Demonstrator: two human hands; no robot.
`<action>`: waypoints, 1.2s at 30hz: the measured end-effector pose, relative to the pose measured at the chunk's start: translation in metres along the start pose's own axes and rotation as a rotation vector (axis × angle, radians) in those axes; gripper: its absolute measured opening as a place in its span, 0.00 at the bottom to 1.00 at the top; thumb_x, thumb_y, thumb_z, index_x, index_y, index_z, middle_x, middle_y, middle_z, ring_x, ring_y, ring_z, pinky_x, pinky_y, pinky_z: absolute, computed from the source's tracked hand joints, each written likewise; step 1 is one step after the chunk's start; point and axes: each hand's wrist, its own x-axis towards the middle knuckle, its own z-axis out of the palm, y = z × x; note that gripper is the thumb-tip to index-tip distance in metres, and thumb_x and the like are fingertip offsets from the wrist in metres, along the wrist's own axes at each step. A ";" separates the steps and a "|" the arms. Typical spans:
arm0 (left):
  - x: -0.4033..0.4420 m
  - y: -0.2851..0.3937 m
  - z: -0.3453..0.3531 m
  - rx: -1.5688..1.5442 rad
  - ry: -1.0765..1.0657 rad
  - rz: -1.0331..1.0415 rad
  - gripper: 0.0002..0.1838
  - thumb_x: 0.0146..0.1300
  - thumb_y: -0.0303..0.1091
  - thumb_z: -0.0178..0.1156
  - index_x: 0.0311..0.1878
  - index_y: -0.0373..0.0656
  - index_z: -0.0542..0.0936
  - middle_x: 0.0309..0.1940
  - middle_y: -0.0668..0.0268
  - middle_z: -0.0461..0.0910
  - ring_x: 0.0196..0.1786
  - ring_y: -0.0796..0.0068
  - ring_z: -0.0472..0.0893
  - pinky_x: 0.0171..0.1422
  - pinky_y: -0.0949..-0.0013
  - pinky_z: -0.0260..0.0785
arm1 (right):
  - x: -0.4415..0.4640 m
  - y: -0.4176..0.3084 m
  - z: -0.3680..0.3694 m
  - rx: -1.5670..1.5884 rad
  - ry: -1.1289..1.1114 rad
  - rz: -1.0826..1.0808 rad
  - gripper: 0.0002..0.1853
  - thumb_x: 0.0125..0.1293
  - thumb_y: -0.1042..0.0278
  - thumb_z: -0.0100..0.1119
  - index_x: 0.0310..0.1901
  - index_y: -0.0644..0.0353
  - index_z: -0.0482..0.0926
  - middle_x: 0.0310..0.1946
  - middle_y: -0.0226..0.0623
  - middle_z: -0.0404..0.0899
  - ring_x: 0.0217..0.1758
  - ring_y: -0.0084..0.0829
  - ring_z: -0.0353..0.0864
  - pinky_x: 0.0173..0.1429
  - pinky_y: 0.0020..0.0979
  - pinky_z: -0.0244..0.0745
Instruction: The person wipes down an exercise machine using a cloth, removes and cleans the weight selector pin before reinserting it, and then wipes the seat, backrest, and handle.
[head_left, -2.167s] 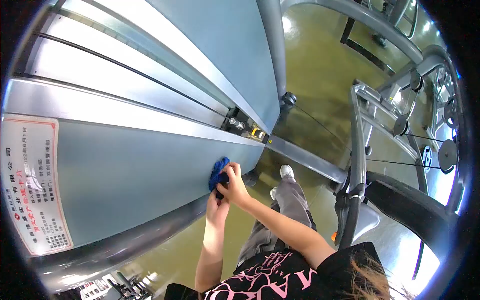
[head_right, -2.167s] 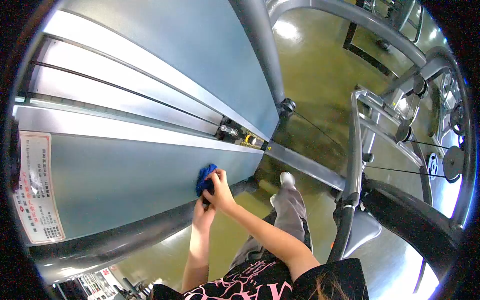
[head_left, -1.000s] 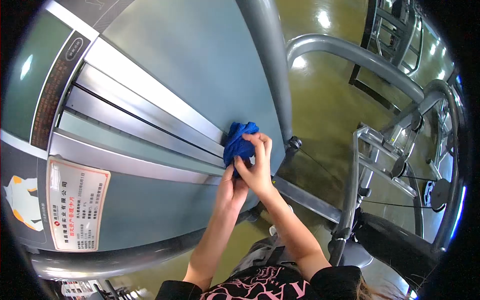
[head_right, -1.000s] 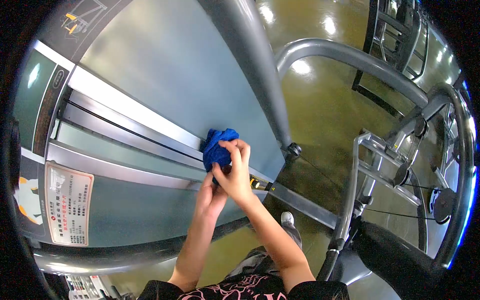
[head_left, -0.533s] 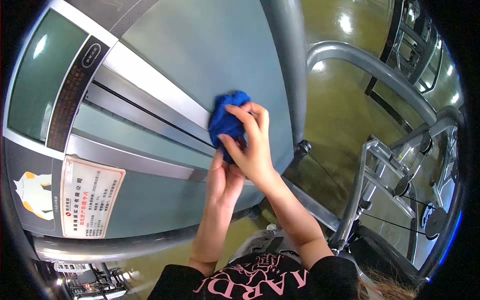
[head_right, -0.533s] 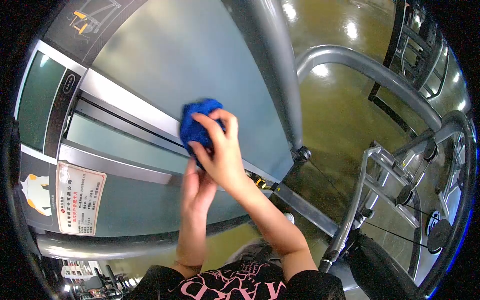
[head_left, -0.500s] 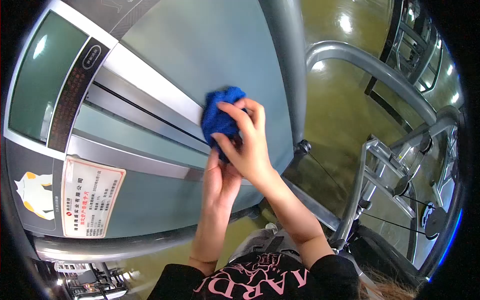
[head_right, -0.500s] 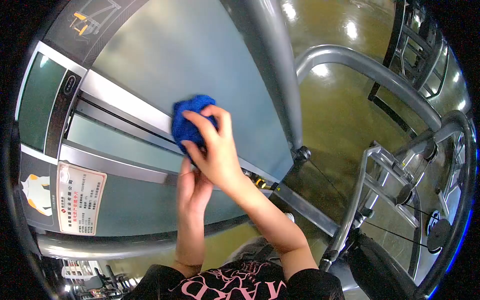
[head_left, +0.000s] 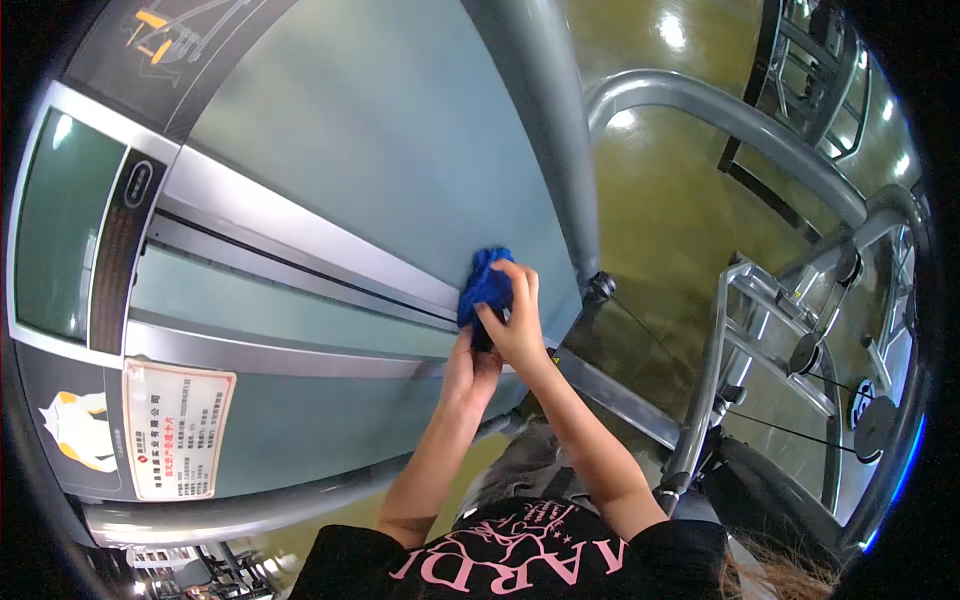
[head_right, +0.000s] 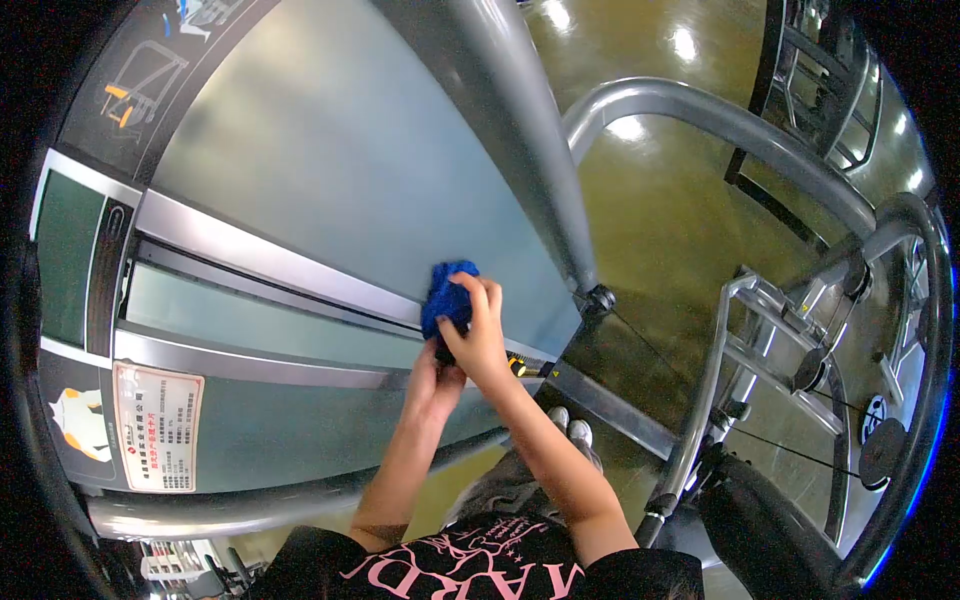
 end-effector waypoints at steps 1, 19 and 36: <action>0.008 -0.006 -0.006 -0.036 0.062 -0.026 0.13 0.67 0.35 0.46 0.50 0.39 0.71 0.47 0.62 0.75 0.48 0.71 0.76 0.56 0.68 0.69 | -0.004 0.013 0.000 -0.012 0.021 0.052 0.28 0.49 0.78 0.60 0.54 0.53 0.65 0.49 0.47 0.60 0.55 0.48 0.64 0.60 0.38 0.62; -0.044 0.068 0.118 -0.441 -0.591 -0.122 0.21 0.69 0.37 0.45 0.59 0.33 0.63 0.57 0.53 0.69 0.58 0.65 0.71 0.64 0.63 0.64 | 0.082 -0.138 -0.003 -0.089 0.015 -0.479 0.27 0.45 0.78 0.62 0.51 0.51 0.70 0.46 0.48 0.61 0.50 0.50 0.68 0.52 0.39 0.70; 0.094 -0.054 0.037 -0.196 0.198 -0.230 0.15 0.67 0.34 0.46 0.55 0.42 0.70 0.55 0.61 0.72 0.56 0.67 0.72 0.64 0.62 0.64 | 0.040 0.101 -0.035 -0.182 0.249 0.132 0.30 0.49 0.77 0.59 0.56 0.52 0.64 0.49 0.48 0.63 0.53 0.49 0.67 0.58 0.39 0.64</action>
